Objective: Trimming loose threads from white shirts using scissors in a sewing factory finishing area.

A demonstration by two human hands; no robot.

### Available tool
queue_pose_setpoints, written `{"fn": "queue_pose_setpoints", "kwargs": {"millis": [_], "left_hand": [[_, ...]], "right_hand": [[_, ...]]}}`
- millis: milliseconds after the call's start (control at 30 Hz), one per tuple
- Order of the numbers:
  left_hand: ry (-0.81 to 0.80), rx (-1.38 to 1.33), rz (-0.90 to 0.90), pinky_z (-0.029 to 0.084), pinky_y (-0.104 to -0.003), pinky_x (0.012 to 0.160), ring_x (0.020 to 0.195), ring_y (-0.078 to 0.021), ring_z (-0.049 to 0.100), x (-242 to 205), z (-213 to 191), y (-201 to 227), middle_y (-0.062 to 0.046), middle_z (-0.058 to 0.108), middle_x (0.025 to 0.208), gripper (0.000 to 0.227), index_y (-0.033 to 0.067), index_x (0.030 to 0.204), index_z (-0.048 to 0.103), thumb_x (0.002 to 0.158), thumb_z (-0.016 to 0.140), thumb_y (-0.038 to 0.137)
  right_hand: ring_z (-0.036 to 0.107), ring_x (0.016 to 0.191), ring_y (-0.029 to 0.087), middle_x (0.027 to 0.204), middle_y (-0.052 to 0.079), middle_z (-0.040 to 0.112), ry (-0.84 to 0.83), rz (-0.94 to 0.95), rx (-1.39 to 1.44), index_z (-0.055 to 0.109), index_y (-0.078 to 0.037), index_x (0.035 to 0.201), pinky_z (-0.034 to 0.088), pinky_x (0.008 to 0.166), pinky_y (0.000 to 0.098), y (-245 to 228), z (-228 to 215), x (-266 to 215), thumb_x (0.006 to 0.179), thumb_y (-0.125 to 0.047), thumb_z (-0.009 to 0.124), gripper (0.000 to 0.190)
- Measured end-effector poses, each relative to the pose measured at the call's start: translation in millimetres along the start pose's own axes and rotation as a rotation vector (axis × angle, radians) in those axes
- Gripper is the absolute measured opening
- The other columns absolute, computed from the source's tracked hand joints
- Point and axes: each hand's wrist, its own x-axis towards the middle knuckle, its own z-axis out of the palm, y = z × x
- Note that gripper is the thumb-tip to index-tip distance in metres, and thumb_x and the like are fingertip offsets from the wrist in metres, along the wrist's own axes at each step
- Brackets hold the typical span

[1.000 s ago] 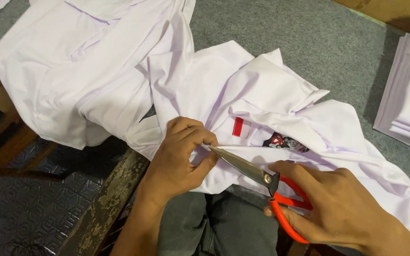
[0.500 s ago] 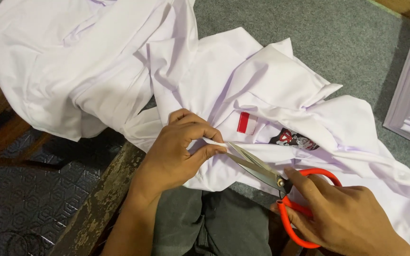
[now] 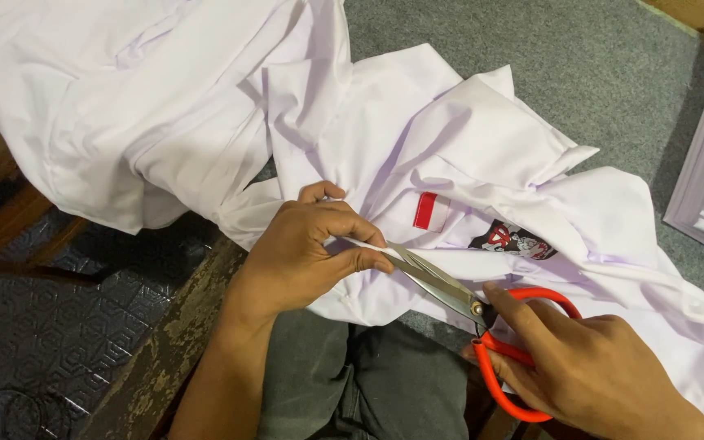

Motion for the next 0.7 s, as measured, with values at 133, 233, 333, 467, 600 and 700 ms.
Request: {"fn": "queue_pose_setpoints", "kwargs": {"millis": [133,233,333,467,600,700], "left_hand": [[0.0,-0.01,-0.045,0.037,-0.035,0.111,0.085,-0.0059,0.066,-1.3,0.5,-1.0,0.009,0.08,0.085,0.019,0.0211,0.086,0.08,0.076,0.085,0.036],[0.001,-0.017,-0.034,0.036,-0.036,0.112,0.082,-0.0048,0.066,-0.8,0.2,-0.9,0.009,0.079,0.085,0.019,0.0207,0.086,0.08,0.076,0.085,0.036],[-0.005,-0.015,-0.052,0.037,-0.036,0.112,0.086,-0.0061,0.065,-0.8,0.1,-2.2,0.009,0.079,0.085,0.02,0.0213,0.087,0.081,0.075,0.086,0.037],[-0.036,-0.009,-0.112,0.039,-0.035,0.109,0.103,-0.0101,0.06,-0.9,-1.6,-1.5,0.011,0.081,0.085,0.02,0.0233,0.087,0.082,0.076,0.084,0.039],[-0.035,0.0,-0.073,0.038,-0.035,0.11,0.097,-0.0075,0.062,-0.9,-1.2,-3.4,0.011,0.081,0.087,0.018,0.0238,0.087,0.082,0.076,0.085,0.038],[-0.028,-0.005,-0.083,0.038,-0.036,0.11,0.098,-0.009,0.061,-1.3,-0.9,-3.5,0.01,0.081,0.085,0.017,0.0236,0.087,0.082,0.076,0.085,0.037]], "right_hand": [[0.052,0.036,0.023,0.074,0.0,0.064,-0.005,-0.007,-0.015,0.06,-0.01,0.134,0.043,0.029,0.038,0.9,-0.1,-3.0,0.086,-0.059,0.069,0.069],[0.055,0.038,0.022,0.081,0.001,0.067,0.0,-0.028,-0.028,0.06,-0.009,0.134,0.045,0.03,0.0378,1.4,-0.9,-3.1,0.086,-0.059,0.07,0.07],[0.057,0.039,0.021,0.087,0.0,0.069,0.007,-0.04,-0.034,0.061,-0.01,0.134,0.047,0.03,0.0379,1.9,-0.1,-3.0,0.085,-0.059,0.071,0.07],[0.055,0.037,0.022,0.083,0.0,0.068,-0.005,-0.037,-0.022,0.06,-0.011,0.136,0.046,0.031,0.0384,2.5,0.2,-3.9,0.086,-0.058,0.071,0.07],[0.053,0.036,0.022,0.076,-0.001,0.064,-0.006,-0.044,-0.043,0.06,-0.012,0.137,0.045,0.03,0.0387,2.6,-0.1,-2.1,0.087,-0.056,0.07,0.068],[0.05,0.035,0.022,0.069,-0.001,0.061,-0.007,-0.051,-0.04,0.059,-0.011,0.136,0.045,0.03,0.0386,1.6,-1.0,-0.4,0.088,-0.054,0.07,0.065]]}}
